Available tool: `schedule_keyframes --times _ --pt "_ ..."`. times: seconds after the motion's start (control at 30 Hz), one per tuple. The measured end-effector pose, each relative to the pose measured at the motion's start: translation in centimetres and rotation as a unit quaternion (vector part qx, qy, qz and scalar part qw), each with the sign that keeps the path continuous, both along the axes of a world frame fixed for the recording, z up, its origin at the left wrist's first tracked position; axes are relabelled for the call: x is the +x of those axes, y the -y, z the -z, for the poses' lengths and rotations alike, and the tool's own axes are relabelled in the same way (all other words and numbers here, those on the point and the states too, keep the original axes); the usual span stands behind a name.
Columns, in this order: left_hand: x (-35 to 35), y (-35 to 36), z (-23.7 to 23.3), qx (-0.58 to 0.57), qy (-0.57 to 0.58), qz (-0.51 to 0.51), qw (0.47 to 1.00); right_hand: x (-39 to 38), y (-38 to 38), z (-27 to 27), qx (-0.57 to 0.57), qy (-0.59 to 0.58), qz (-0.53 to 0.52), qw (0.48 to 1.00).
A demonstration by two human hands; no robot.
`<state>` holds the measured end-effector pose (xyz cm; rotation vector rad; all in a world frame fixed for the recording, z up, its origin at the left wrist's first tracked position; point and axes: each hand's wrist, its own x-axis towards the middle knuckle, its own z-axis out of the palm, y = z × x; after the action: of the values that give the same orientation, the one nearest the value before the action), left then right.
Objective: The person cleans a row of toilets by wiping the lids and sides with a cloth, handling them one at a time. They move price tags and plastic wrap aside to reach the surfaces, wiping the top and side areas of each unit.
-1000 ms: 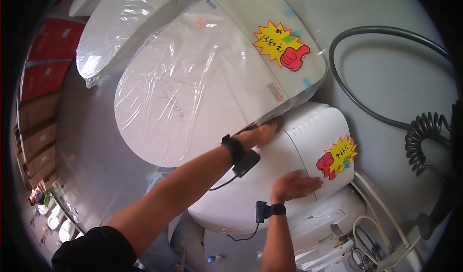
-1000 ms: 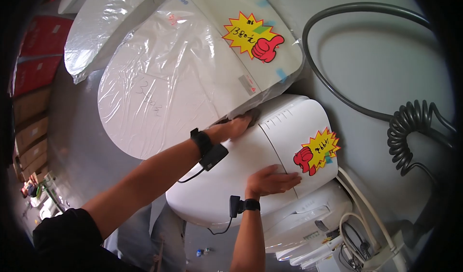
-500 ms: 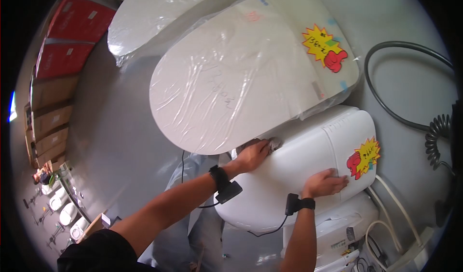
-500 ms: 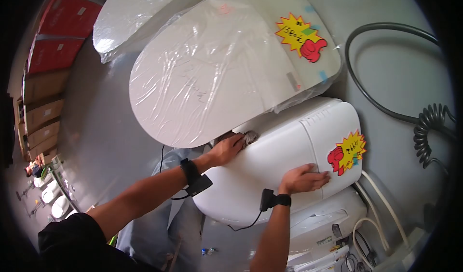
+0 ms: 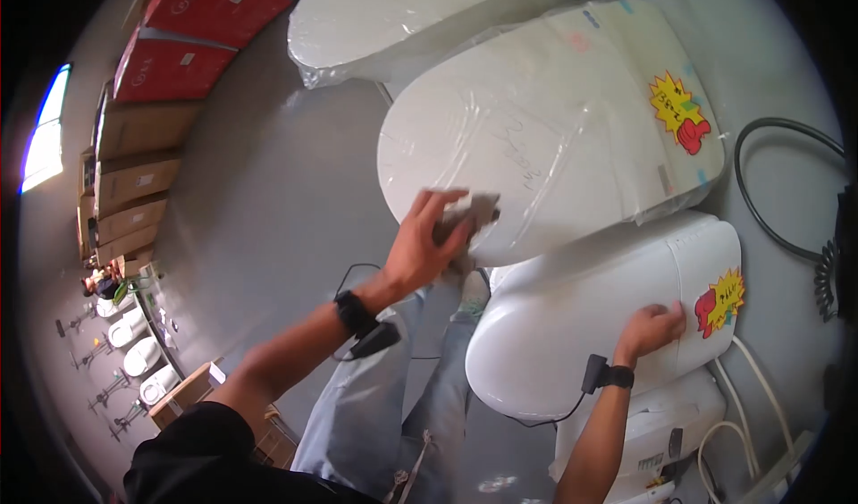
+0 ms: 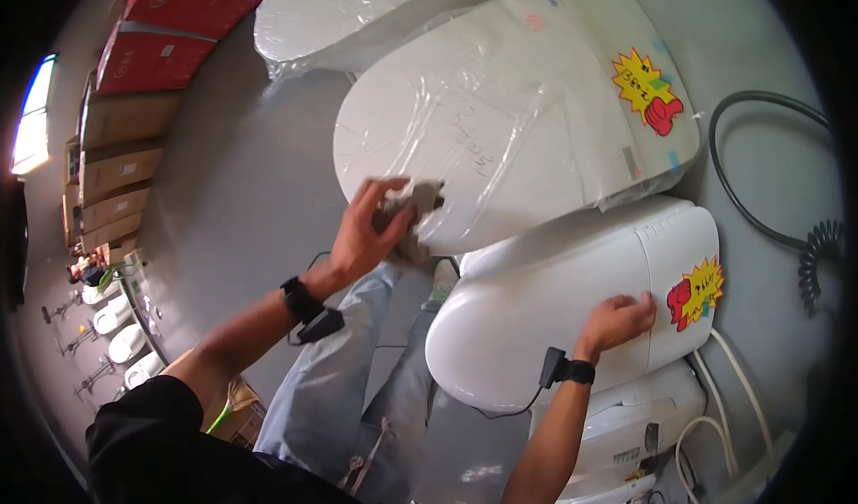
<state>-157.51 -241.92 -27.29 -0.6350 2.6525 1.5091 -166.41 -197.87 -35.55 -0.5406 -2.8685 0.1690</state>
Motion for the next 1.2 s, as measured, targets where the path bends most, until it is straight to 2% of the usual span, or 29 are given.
schedule_keyframes --times 0.03,0.07,0.1,0.13,0.2,0.27,0.37,0.4,0.43,0.57,0.73,0.87,1.0,1.13,1.2 --pt "-1.4 1.3 0.5 -0.029 -0.029 0.020 0.999 0.0 2.0 -0.5 -0.027 0.005 -0.024 0.999" --pt "-3.0 2.2 1.1 -0.055 -0.057 0.040 0.996 -0.1 5.6 -1.0 -0.053 -0.027 -0.122 0.991" --pt "-4.7 2.8 1.4 -0.045 -0.038 0.074 0.996 -0.4 9.2 -1.3 -0.077 -0.062 -0.216 0.971" --pt "-6.1 3.2 3.4 -0.078 -0.077 0.136 0.985 -0.9 12.2 -1.3 -0.113 -0.056 -0.248 0.961" --pt "-8.1 2.0 6.7 -0.234 -0.085 0.213 0.945 -1.8 17.7 -0.8 -0.145 -0.037 -0.291 0.945" --pt "-8.2 1.5 7.7 -0.263 -0.085 0.249 0.928 -2.6 21.4 0.9 -0.127 -0.002 -0.296 0.947" --pt "-6.0 1.8 9.1 -0.317 -0.063 0.296 0.899 -3.7 24.2 2.8 -0.088 0.008 -0.267 0.960" --pt "-5.6 2.9 9.3 -0.349 -0.047 0.312 0.883 -4.0 25.3 2.9 -0.059 0.020 -0.226 0.972" --pt "-5.0 4.0 9.0 -0.347 -0.042 0.323 0.880 -4.3 26.2 3.0 -0.031 0.034 -0.184 0.982" --pt "-3.2 7.8 9.0 -0.344 -0.072 0.338 0.873 -4.9 27.9 2.9 -0.046 0.040 -0.117 0.991" --pt "-5.7 8.4 9.5 -0.305 -0.109 0.368 0.872 -5.0 28.4 2.3 -0.043 0.051 -0.087 0.994" --pt "-13.6 5.9 8.8 -0.296 -0.122 0.385 0.866 -5.0 28.0 2.5 -0.049 0.039 -0.099 0.993" --pt "-25.4 2.2 8.9 -0.331 -0.170 0.438 0.818 -5.1 27.8 2.6 -0.068 0.069 -0.091 0.991" --pt "-34.5 0.3 9.2 -0.377 -0.240 0.422 0.789 -5.1 27.9 2.8 -0.065 0.066 -0.093 0.991" --pt "-37.8 -0.1 9.4 -0.349 -0.244 0.396 0.814 -4.8 27.7 2.9 -0.062 0.066 -0.089 0.992"
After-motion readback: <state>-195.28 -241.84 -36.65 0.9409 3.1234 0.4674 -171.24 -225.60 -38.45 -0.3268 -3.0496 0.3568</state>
